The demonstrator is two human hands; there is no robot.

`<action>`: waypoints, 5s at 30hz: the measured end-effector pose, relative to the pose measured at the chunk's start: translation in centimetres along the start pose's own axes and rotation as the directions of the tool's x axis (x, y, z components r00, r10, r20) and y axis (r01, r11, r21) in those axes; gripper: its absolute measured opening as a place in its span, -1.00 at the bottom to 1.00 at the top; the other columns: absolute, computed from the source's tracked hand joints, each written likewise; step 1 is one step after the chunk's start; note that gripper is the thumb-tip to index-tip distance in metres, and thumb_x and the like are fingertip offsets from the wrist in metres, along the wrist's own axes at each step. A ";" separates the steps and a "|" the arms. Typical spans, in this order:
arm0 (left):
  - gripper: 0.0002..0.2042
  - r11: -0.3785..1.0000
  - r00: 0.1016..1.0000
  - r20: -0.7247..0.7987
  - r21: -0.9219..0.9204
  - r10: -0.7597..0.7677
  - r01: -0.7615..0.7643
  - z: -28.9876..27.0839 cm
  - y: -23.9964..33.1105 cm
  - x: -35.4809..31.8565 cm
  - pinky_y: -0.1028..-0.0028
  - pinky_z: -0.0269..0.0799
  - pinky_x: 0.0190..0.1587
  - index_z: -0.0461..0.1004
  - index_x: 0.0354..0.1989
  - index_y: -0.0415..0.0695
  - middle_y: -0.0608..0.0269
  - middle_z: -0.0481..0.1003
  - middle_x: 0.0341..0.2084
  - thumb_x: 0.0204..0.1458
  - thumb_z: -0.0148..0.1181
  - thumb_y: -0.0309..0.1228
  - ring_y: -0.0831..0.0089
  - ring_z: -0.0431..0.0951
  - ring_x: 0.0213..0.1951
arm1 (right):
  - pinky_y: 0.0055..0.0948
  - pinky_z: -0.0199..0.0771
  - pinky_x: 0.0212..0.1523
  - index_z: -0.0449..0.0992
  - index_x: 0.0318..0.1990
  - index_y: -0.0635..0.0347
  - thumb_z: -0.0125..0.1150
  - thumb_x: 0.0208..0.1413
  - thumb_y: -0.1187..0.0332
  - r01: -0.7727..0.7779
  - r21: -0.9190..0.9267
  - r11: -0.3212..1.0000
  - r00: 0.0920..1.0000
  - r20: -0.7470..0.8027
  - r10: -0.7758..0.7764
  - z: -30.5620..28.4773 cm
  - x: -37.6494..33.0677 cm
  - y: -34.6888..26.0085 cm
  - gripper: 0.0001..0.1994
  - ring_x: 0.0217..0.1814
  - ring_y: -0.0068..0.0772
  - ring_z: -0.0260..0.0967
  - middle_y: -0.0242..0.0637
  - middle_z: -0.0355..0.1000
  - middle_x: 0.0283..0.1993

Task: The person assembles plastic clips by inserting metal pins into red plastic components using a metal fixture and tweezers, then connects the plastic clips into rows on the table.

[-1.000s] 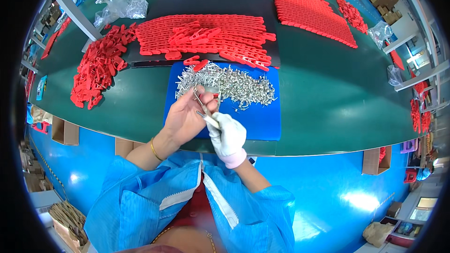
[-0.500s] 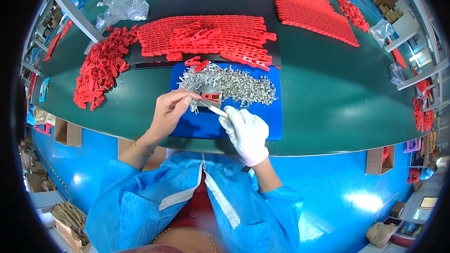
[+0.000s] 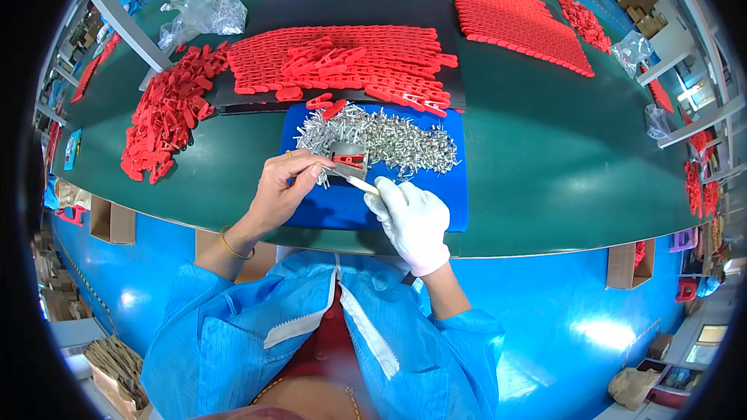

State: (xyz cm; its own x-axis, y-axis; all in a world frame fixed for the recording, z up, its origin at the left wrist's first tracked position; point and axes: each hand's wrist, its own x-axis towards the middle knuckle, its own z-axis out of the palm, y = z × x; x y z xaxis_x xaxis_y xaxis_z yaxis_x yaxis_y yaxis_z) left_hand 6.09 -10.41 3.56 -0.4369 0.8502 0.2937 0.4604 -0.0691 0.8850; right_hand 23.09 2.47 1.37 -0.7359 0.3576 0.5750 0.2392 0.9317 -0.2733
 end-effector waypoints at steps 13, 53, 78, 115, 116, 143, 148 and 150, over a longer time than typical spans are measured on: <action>-0.75 0.999 1.000 0.006 -0.047 -0.014 0.015 1.5 0.1 0.0 0.56 0.16 -0.39 0.47 -0.07 -0.24 0.27 0.38 -0.44 0.21 -0.09 -0.42 0.55 0.23 -0.49 | -0.47 0.15 -0.60 0.51 -0.17 0.13 0.21 0.04 0.31 0.043 -0.164 0.985 0.999 -0.021 -0.047 0.4 0.3 -1.5 -0.79 -0.65 -0.41 0.16 -0.38 0.32 -0.53; -0.95 0.968 0.994 0.012 0.226 0.110 -0.110 -0.5 -6.2 -1.0 0.51 0.29 -0.18 0.44 -0.32 -0.17 0.27 0.44 -0.34 0.05 0.09 -0.51 0.43 0.40 -0.33 | -0.40 0.35 -0.40 0.42 0.03 0.18 0.02 0.21 0.15 -0.518 0.310 0.797 0.786 0.539 0.302 0.6 -1.5 3.5 -0.64 -0.44 -0.23 0.43 -0.19 0.53 -0.34; -0.96 0.910 0.967 0.237 0.375 0.093 -0.180 1.2 -5.8 3.5 0.47 0.33 -0.39 0.45 -0.40 -0.25 0.21 0.42 -0.48 -0.03 0.11 -0.62 0.38 0.41 -0.48 | -0.26 0.27 -0.42 0.52 -0.16 0.13 -0.01 0.20 0.04 -0.159 0.297 0.941 0.757 0.648 -0.077 2.9 3.9 7.6 -0.64 -0.48 -0.07 0.37 -0.21 0.48 -0.45; -0.51 0.527 0.945 0.254 0.784 0.208 -0.327 2.1 -6.6 -0.6 0.15 0.05 0.26 0.33 0.15 0.04 0.18 0.32 0.03 -0.04 0.19 -0.40 0.22 0.30 0.10 | -0.26 0.31 -0.41 0.51 -0.17 0.10 0.00 0.17 -0.01 -0.006 0.025 1.000 0.745 0.667 -0.012 2.1 4.0 6.3 -0.62 -0.45 -0.04 0.40 -0.16 0.48 -0.44; -0.52 0.524 0.948 0.247 0.791 0.200 -0.317 2.2 -6.6 -0.7 0.14 0.03 0.26 0.33 0.15 0.04 0.19 0.32 0.02 -0.02 0.18 -0.39 0.23 0.30 0.10 | -0.26 0.31 -0.41 0.51 -0.18 0.11 -0.01 0.17 -0.02 0.006 -0.020 1.000 0.725 0.689 0.010 2.0 4.1 6.2 -0.62 -0.44 -0.04 0.40 -0.16 0.48 -0.44; -0.76 0.970 0.872 0.458 0.231 -0.173 0.071 -0.2 -1.6 1.1 0.49 0.32 -0.39 0.48 -0.11 -0.24 0.21 0.53 -0.44 0.15 0.03 -0.38 0.40 0.42 -0.49 | -0.43 0.20 -0.59 0.49 -0.15 0.01 0.21 0.04 0.12 0.217 -0.021 0.976 0.902 0.387 -0.193 -1.9 2.2 3.2 -0.72 -0.64 -0.37 0.29 -0.41 0.33 -0.59; -0.78 0.982 0.787 0.588 0.081 -0.186 0.172 -0.9 0.6 -1.7 0.52 0.29 -0.36 0.52 -0.20 -0.21 0.25 0.54 -0.43 0.14 0.10 -0.31 0.45 0.40 -0.51 | -0.49 0.17 -0.61 0.49 -0.14 0.03 0.29 -0.07 0.12 0.420 -0.064 0.905 0.869 0.317 -0.380 -3.9 -0.3 2.0 -0.65 -0.69 -0.50 0.17 -0.48 0.21 -0.63; -0.77 0.994 0.818 0.566 0.098 -0.103 0.058 -0.9 1.2 -3.8 0.52 0.29 -0.30 0.52 -0.20 -0.21 0.25 0.55 -0.40 0.14 0.11 -0.29 0.44 0.41 -0.49 | -0.51 0.16 -0.61 0.49 -0.15 0.05 0.30 -0.09 0.13 0.452 -0.017 0.892 0.848 0.319 -0.424 -5.1 -1.0 1.3 -0.65 -0.69 -0.51 0.16 -0.48 0.20 -0.63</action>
State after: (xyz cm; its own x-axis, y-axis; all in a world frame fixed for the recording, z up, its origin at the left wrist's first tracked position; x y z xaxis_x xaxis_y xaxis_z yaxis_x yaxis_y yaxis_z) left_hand 7.62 -14.18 3.84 0.0321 0.9979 -0.0554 0.5078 0.0315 0.8609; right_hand 27.35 3.62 4.35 -0.9273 -0.1121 0.3572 -0.1086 0.9936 0.0299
